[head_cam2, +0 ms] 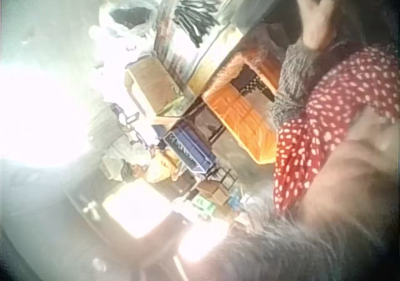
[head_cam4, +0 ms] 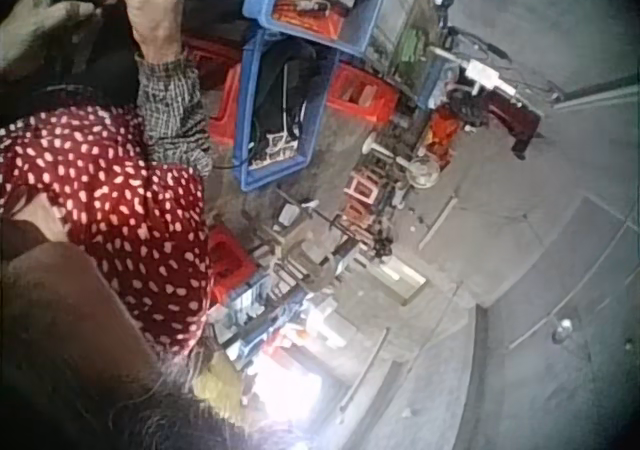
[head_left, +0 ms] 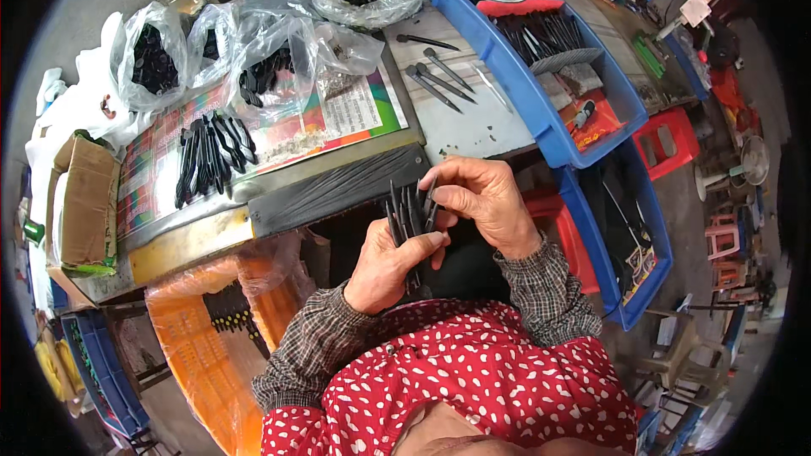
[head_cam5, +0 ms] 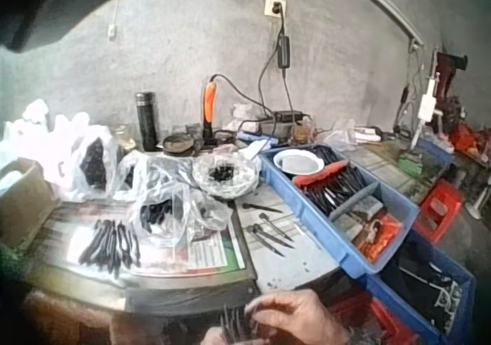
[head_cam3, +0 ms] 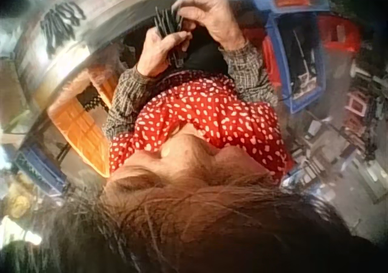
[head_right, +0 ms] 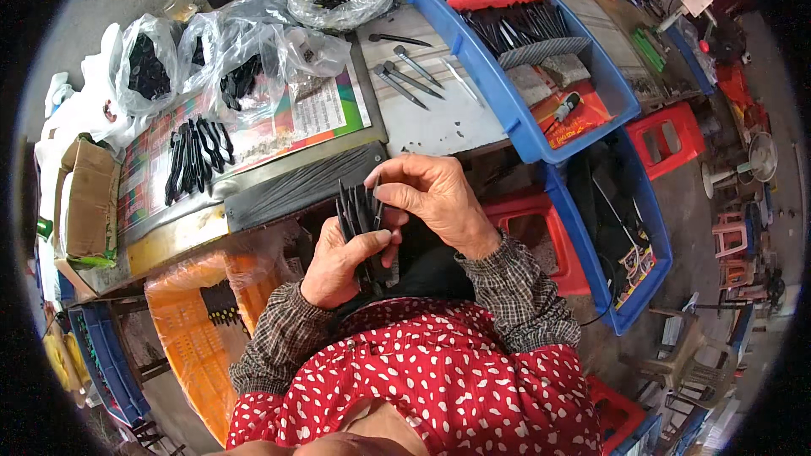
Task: The person assembles small black plastic components by hand, inserting metal strips into them and placing the completed assemblies into sorting bins.
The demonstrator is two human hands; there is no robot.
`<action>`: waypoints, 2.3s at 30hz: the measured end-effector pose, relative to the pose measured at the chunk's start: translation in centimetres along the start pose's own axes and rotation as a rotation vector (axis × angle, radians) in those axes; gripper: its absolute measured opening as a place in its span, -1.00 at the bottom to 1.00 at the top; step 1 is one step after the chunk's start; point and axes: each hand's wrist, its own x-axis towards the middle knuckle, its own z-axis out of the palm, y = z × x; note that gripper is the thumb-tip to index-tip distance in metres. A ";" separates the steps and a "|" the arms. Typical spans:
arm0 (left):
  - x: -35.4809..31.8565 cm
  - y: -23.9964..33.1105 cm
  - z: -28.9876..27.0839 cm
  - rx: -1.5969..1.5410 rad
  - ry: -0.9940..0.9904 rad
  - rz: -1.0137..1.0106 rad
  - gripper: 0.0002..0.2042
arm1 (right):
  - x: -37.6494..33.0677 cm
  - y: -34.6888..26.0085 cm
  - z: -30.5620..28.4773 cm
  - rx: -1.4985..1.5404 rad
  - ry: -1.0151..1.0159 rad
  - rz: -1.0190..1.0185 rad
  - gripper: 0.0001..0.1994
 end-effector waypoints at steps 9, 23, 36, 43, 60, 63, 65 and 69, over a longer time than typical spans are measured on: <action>-1.6 -0.9 0.7 -0.010 0.080 -0.006 -0.77 | -1.8 1.6 -1.0 0.124 0.109 -0.036 -0.91; -2.6 -1.6 0.4 -0.006 0.188 0.003 -0.87 | -3.1 2.8 -0.7 0.116 0.107 -0.157 -0.88; -3.0 -2.3 0.5 0.081 0.220 0.132 -0.87 | -3.3 2.9 1.2 0.134 0.238 -0.197 -0.86; -2.5 -2.7 0.4 0.057 0.259 0.198 -0.89 | -2.7 3.0 1.8 0.195 0.292 -0.149 -0.86; -3.3 -1.4 -1.4 0.016 0.291 0.114 -0.86 | -1.9 -1.4 -2.7 -0.141 0.408 -0.236 -0.96; -3.3 -1.9 -1.4 0.034 0.255 0.124 -0.86 | 1.1 -0.3 -3.2 -0.213 0.490 -0.313 -0.95; -3.4 -1.9 -1.5 0.036 0.237 0.114 -0.86 | 3.8 1.5 -4.0 -0.237 0.519 -0.372 -0.94; -3.4 -2.0 -2.2 0.042 0.228 0.087 -0.87 | 7.2 3.7 -4.3 -0.387 0.601 -0.388 -0.94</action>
